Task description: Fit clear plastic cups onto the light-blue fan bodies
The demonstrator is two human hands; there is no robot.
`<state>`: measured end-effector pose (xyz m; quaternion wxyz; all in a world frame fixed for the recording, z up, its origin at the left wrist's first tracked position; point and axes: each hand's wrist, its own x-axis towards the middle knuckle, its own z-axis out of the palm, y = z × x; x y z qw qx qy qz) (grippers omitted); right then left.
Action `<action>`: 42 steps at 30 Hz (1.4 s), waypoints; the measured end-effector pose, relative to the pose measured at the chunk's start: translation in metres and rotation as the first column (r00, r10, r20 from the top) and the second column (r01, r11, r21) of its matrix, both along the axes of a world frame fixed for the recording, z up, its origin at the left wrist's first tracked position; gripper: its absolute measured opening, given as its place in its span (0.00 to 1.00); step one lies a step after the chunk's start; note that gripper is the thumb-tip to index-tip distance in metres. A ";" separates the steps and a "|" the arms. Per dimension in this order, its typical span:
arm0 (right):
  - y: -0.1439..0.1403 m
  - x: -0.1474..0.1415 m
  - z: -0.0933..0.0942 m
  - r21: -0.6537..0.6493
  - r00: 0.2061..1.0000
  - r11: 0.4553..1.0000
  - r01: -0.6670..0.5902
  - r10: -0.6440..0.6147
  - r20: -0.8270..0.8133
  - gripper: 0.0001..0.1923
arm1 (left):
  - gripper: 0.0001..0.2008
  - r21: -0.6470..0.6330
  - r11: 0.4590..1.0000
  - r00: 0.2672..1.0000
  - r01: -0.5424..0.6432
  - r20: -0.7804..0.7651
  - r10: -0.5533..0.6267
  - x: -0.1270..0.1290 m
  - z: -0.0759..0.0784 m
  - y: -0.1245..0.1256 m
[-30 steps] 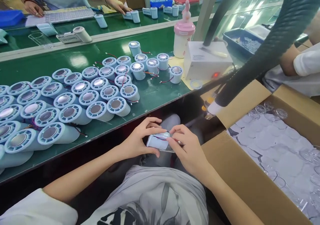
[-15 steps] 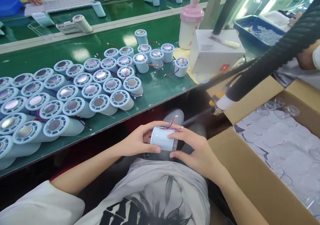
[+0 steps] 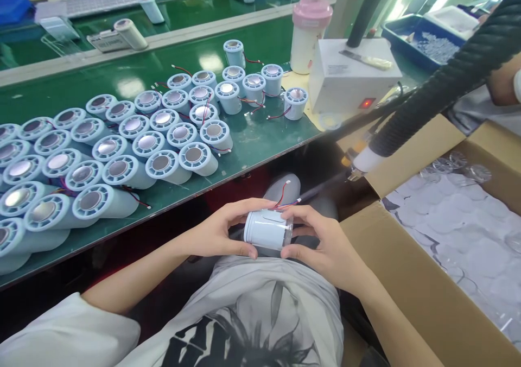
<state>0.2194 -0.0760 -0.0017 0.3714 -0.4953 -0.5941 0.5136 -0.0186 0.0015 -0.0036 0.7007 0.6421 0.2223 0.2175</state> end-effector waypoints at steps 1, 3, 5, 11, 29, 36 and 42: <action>0.000 0.000 0.000 -0.015 1.000 1.000 0.001 -0.002 -0.018 0.19 | 0.37 0.008 1.000 1.000 -0.001 0.003 0.001 0.000 0.000 0.000; 0.001 -0.001 0.001 -0.051 0.999 0.999 0.001 -0.003 -0.048 0.19 | 0.38 0.020 1.000 1.000 -0.003 0.001 0.003 -0.001 0.001 0.000; 0.002 -0.003 0.003 -0.084 0.997 0.996 0.004 -0.011 -0.081 0.18 | 0.38 0.023 1.000 1.000 -0.006 -0.019 0.006 -0.002 0.002 0.000; 0.003 -0.005 -0.004 -0.210 0.957 0.978 0.022 -0.081 -0.280 0.16 | 0.39 -0.094 0.995 0.999 -0.035 -0.010 0.035 0.000 0.000 0.000; 0.017 0.033 -0.077 -0.103 0.668 0.740 0.665 -0.650 -0.362 0.19 | 0.34 -0.385 0.919 0.989 -0.087 0.075 0.125 0.149 -0.035 0.075; 0.003 0.030 -0.056 -0.019 0.787 0.832 0.554 -0.531 -0.314 0.27 | 0.41 -0.345 0.938 0.998 0.034 0.060 -0.014 0.103 -0.023 0.063; -0.021 0.024 -0.029 0.102 0.947 0.942 0.320 -0.316 -0.051 0.20 | 0.34 -0.040 0.983 0.984 0.178 0.014 -0.178 0.060 -0.010 0.042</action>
